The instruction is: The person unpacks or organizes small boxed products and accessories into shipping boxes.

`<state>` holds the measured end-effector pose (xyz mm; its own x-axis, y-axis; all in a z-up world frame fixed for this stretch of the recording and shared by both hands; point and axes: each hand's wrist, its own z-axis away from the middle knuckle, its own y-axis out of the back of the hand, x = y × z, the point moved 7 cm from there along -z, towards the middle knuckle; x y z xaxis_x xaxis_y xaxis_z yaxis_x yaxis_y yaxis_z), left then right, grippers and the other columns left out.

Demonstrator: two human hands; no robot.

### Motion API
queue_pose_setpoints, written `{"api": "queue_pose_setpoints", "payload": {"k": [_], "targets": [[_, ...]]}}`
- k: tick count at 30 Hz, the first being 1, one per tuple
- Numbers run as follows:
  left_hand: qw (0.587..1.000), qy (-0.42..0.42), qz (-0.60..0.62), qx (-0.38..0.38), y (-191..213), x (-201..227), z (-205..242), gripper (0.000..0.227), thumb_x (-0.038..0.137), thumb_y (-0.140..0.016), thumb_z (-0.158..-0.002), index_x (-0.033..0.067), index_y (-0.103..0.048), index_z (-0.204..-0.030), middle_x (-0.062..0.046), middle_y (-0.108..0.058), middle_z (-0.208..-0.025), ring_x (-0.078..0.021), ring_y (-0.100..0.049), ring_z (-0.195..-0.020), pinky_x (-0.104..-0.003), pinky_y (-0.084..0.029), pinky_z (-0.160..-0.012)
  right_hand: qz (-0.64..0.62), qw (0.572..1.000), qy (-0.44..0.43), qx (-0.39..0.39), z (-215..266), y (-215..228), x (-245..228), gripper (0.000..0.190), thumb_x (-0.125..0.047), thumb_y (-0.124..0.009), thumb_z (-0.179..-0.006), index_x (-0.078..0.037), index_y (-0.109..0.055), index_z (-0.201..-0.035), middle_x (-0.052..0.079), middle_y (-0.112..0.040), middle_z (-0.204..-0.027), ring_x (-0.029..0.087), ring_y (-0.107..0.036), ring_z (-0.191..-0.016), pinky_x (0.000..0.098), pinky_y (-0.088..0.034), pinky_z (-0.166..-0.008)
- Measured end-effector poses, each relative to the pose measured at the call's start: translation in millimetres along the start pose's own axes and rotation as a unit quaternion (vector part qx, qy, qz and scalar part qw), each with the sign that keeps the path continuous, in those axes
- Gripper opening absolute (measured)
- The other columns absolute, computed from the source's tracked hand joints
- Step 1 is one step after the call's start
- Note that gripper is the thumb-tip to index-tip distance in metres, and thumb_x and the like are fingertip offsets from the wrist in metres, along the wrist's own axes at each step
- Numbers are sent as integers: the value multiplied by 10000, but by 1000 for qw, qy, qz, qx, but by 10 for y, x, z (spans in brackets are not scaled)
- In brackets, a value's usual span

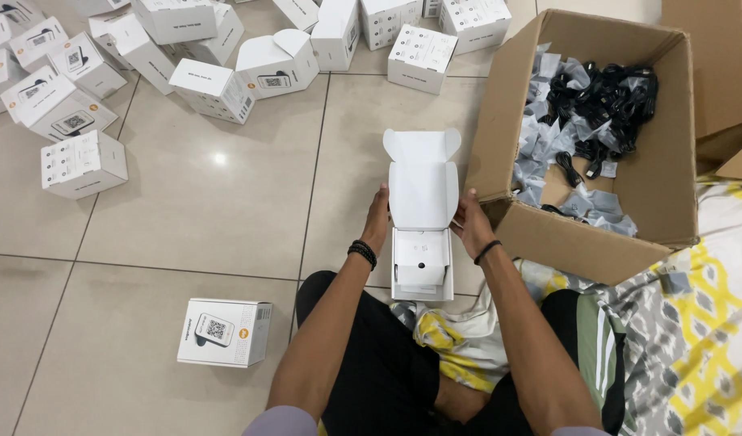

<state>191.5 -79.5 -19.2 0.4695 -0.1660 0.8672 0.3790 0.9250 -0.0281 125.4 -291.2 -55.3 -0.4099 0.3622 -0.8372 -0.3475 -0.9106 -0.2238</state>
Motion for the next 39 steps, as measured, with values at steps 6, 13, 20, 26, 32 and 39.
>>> {"api": "queue_pose_setpoints", "payload": {"k": [6,13,20,26,32,39], "targets": [[994,-103,31,16,81,214,246,1055,841,-187,-902,35,-374,-1556,-176,-469,-1573,-295,-417,-1484,-431,-316,-1213,3,998,42,-42,262,-33,-309,920,-758,-200,-970,-74,-510,-1500,58,-588,-1435,193,-526,-1292,373,-356,-1117],[987,-144,58,-30,6,205,747,1056,846,-180,-889,39,-456,-1513,-168,-514,-1531,-286,-448,-1456,-428,-323,-1208,-74,991,92,-67,594,-13,-65,860,-722,-271,-1015,-43,-492,-1494,70,-543,-1455,203,-526,-1311,386,-390,-1126],[984,-176,-3,-2,-117,-65,933,716,537,-550,-943,43,-531,-1461,-142,-536,-1513,-272,-497,-1401,-381,-373,-1166,-3,994,96,-57,869,-116,-64,689,-492,-505,-993,-29,-507,-1504,128,-563,-1493,240,-528,-1352,370,-398,-1135],[981,-154,-118,29,-172,-496,1110,711,189,-734,-878,65,-402,-1495,-154,-527,-1475,-272,-520,-1365,-382,-431,-1122,205,972,111,9,804,80,613,810,-288,-710,-893,-98,-308,-1571,109,-451,-1530,233,-476,-1349,380,-423,-1074],[975,-63,-207,49,-178,-871,1021,634,284,-645,-959,98,-398,-1512,-133,-610,-1427,-273,-626,-1275,-389,-479,-1072,210,976,15,53,1063,13,791,770,-389,-629,-938,-177,-312,-1606,131,-579,-1465,273,-572,-1325,398,-477,-1037],[987,17,-153,36,-217,-504,1538,756,595,-433,-958,164,-363,-1574,-144,-643,-1407,-285,-642,-1274,-382,-489,-1071,209,975,64,34,1518,-78,537,768,-578,-474,-964,-195,-301,-1607,116,-432,-1612,251,-401,-1470,397,-319,-1155]]}}
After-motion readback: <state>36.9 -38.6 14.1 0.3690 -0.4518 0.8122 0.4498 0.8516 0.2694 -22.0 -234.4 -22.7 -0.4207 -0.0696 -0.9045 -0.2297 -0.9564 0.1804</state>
